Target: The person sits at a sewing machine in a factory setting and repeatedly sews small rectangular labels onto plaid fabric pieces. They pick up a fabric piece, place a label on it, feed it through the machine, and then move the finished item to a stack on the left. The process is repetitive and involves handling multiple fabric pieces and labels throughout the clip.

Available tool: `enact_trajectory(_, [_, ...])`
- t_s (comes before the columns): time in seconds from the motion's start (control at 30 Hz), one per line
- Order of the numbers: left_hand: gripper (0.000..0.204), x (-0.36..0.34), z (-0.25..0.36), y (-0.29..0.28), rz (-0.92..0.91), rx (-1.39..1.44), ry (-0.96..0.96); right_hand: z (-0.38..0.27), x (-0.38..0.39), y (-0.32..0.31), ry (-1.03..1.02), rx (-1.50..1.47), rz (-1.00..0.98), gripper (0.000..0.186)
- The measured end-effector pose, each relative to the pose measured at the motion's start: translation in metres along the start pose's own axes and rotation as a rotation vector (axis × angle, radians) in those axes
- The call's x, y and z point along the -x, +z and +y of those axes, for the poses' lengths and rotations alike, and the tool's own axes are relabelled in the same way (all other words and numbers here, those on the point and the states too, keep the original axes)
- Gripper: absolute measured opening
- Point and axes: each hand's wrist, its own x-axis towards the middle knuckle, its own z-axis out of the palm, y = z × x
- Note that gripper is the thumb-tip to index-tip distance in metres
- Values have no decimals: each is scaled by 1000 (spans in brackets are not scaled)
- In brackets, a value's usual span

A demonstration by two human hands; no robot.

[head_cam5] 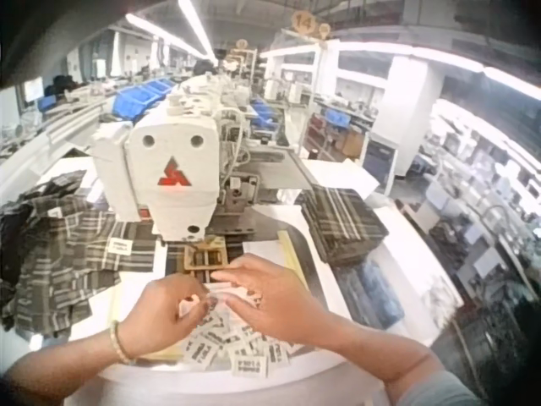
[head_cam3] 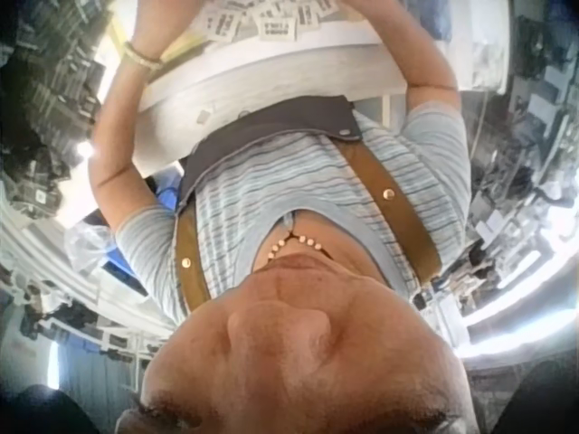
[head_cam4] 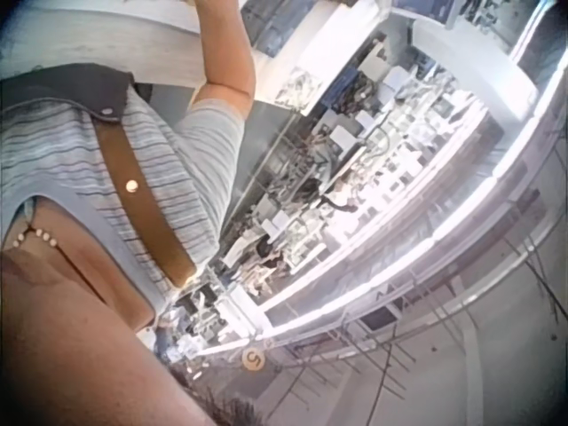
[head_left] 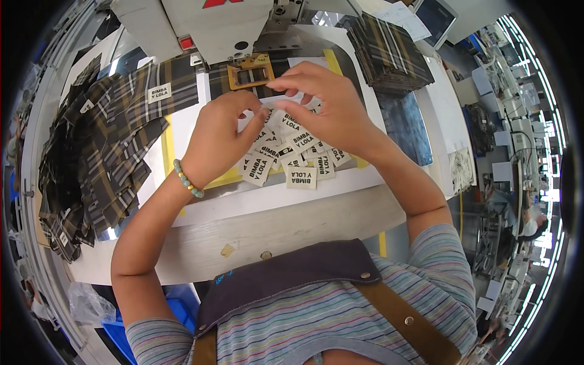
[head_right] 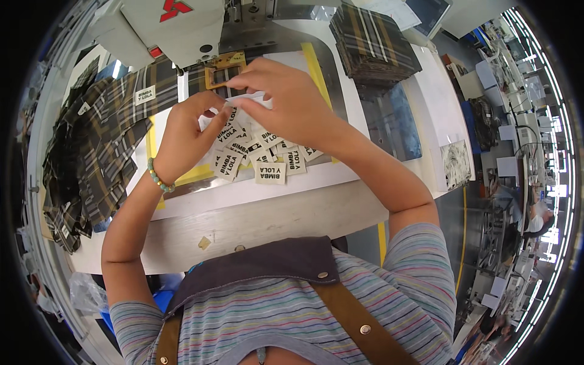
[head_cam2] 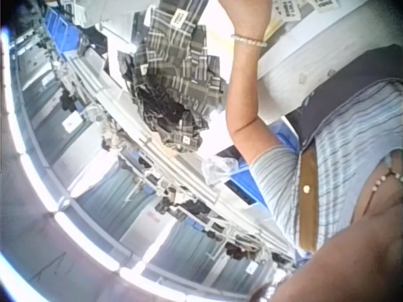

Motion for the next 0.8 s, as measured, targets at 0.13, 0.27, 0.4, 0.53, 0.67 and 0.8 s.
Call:
enact_trajectory(0.13, [14, -3, 3, 1, 36, -54, 140, 4, -4, -4, 99, 55, -224, 15])
enact_trajectory(0.27, [14, 1, -6, 1, 17, 179, -74, 21, 3, 1, 344, -210, -111, 16])
enact_trajectory(0.4, [12, 1, -25, 0, -49, 521, -325, 25, 3, 0, 471, -301, -142, 16])
enact_trajectory(0.53, [12, 3, -37, 4, -82, 588, -347, 31, 1, 2, 480, -187, -218, 15])
enact_trajectory(0.67, [13, -6, -33, -12, -2, 204, -204, 69, -19, 0, 537, -109, -217, 14])
enact_trajectory(0.8, [15, -21, -50, -28, 116, -264, 95, 100, -55, 4, 554, -42, -201, 17])
